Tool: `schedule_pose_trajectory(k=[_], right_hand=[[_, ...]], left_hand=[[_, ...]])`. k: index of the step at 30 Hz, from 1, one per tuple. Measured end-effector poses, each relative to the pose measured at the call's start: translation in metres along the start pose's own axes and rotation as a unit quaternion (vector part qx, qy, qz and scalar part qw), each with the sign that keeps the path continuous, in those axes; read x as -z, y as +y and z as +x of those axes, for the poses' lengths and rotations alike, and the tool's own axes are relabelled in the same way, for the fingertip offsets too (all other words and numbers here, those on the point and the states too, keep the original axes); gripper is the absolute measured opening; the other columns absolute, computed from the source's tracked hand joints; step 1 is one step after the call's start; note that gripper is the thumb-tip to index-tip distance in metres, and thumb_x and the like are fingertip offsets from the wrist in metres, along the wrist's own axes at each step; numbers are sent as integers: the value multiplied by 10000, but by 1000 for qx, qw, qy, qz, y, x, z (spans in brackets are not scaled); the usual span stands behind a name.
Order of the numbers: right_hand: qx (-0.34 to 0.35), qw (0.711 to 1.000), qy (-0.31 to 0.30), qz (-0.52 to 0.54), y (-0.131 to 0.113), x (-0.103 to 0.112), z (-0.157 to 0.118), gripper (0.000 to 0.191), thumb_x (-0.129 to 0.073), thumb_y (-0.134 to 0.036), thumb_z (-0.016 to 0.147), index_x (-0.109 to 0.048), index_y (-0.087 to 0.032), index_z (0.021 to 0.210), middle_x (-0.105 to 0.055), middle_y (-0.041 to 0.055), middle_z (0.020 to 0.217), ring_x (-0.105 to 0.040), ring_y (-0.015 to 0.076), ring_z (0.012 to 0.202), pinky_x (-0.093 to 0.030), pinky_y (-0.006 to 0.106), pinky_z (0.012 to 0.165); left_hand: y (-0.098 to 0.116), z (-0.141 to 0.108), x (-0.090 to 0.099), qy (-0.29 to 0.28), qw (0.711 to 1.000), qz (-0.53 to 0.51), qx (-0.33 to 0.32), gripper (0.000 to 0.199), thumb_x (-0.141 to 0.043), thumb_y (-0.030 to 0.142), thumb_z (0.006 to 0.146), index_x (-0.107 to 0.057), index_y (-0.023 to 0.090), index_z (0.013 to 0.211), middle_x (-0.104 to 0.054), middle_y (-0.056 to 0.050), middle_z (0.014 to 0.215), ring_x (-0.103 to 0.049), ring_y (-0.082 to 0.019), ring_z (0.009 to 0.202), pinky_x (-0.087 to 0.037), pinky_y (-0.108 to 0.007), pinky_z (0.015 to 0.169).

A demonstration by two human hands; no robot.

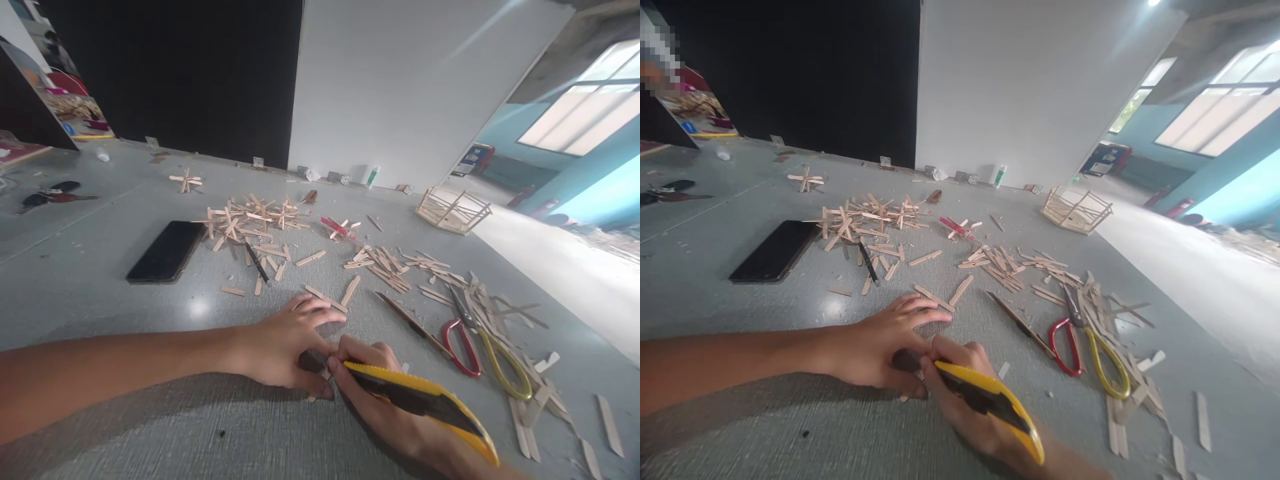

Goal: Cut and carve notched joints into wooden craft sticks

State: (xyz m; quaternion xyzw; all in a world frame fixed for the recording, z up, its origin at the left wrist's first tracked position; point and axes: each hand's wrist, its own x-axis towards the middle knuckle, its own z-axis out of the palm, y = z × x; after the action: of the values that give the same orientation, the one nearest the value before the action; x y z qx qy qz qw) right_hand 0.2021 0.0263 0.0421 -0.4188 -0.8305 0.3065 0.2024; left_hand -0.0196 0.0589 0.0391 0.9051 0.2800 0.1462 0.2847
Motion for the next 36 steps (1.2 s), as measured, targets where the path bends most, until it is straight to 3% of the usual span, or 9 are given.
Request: schedule_pose_trajectory(k=[6,16,20,25,36], right_hand=[[8,1000,-29,0,6,-2,-5,315,-403,-368,1059,-513,-249,788,-633,-47,681,-560,132,577,-487,292,658],[5,999,-49,7,7,-3,-5,306,-368,-375,1067,-537,-253,844,-663,-34,718,-576,137,590,-460,285,597],[-17,999,-32,3,4,1,-4,389,-391,-424,1062,-501,-246,734,-588,-55,622,-560,137,580,-484,327,695],[-53,997,-57,1,-2,8,0,427,-369,-475,1064,-509,-257,726,-631,-46,634,-595,185,683,-493,406,806],[-19,999,-24,-13,2,2,-4,401,-398,-454,1054,-530,-248,736,-645,-29,659,-583,169,661,-484,348,703]], left_hand=[[6,-1,6,-27,999,-7,26,355,-733,618,858,-766,307,1024,-353,-46,1642,-200,-376,1537,-176,-621,1208],[8,1,8,-31,999,-22,32,393,-747,615,847,-754,336,1124,-344,-40,1649,-197,-380,1540,-179,-633,1212],[7,1,6,-27,999,-14,37,416,-748,631,837,-745,370,1161,-337,-29,1653,-209,-367,1538,-174,-632,1213],[6,2,4,-18,999,-17,32,446,-762,619,829,-742,374,1201,-345,-28,1650,-223,-373,1531,-166,-627,1212],[9,2,7,-23,999,-24,43,413,-759,622,831,-762,345,1137,-361,-48,1639,-227,-373,1529,-176,-627,1208]])
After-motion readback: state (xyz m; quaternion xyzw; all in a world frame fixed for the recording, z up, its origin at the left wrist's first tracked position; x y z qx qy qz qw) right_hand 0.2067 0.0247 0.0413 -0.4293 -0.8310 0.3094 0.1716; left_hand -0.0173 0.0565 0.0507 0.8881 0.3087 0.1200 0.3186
